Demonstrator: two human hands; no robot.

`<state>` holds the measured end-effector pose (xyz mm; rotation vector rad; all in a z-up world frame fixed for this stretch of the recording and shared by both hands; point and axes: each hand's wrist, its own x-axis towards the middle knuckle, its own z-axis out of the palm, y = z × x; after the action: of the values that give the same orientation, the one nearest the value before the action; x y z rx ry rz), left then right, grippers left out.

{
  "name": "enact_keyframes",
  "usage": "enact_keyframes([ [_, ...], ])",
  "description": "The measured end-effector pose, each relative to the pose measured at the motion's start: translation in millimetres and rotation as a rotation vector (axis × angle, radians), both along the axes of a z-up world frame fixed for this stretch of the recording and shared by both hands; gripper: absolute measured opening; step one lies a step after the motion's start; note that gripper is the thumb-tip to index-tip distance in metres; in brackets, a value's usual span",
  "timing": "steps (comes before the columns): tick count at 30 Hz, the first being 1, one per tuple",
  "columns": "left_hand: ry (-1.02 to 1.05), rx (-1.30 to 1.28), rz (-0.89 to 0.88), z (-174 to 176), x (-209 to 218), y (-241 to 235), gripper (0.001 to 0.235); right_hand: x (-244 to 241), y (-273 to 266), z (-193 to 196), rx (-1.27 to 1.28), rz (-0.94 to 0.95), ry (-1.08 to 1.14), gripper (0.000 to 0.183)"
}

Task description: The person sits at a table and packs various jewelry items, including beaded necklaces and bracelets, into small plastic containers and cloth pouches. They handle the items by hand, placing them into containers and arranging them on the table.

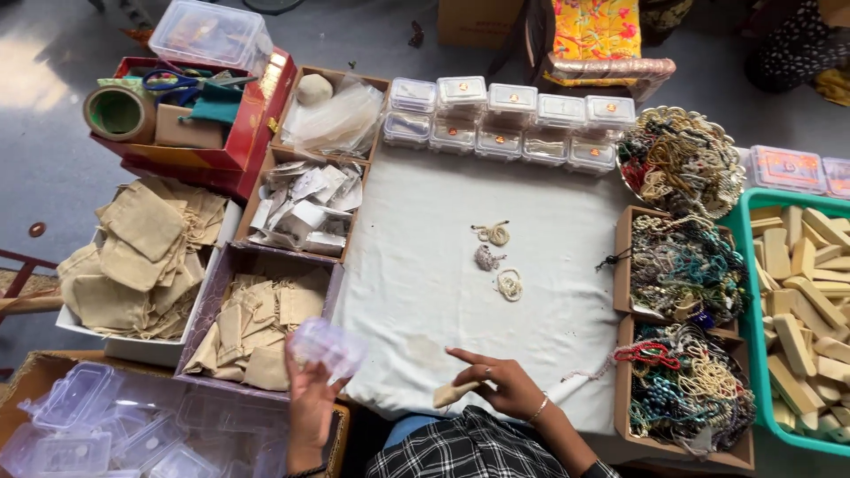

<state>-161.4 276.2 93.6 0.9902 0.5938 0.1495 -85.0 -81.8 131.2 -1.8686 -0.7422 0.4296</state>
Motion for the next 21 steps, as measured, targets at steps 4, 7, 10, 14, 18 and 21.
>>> enact_keyframes([
  [4, -0.077, -0.163, -0.303, 35.1, 69.5, -88.7, 0.085, 6.7, 22.9, 50.1, -0.184, 0.128, -0.001, 0.038],
  [7, -0.199, -0.484, -0.455, 39.9, 94.6, -134.5, 0.09, 3.2, 16.3, 38.1, -0.248, 0.046, -0.132, 0.033],
  [10, -0.073, -0.576, -0.548, 39.2, 110.3, -174.7, 0.093, -4.3, 0.8, 14.9, -0.268, 0.054, -0.125, 0.024],
  [14, 0.168, -0.265, -0.528, 29.4, 124.8, -202.5, 0.089, -8.2, -14.5, 11.8, -0.289, -0.007, -0.131, 0.028],
  [18, 0.072, -0.296, -0.534, -4.9, 127.7, -197.0, 0.086, -18.5, -31.4, 13.4, 0.158, -0.071, -0.04, 0.032],
  [21, -0.077, -0.443, -0.628, 2.3, 126.7, -185.2, 0.086, -25.1, -40.4, -1.0, 0.451, -0.387, 0.282, 0.028],
])
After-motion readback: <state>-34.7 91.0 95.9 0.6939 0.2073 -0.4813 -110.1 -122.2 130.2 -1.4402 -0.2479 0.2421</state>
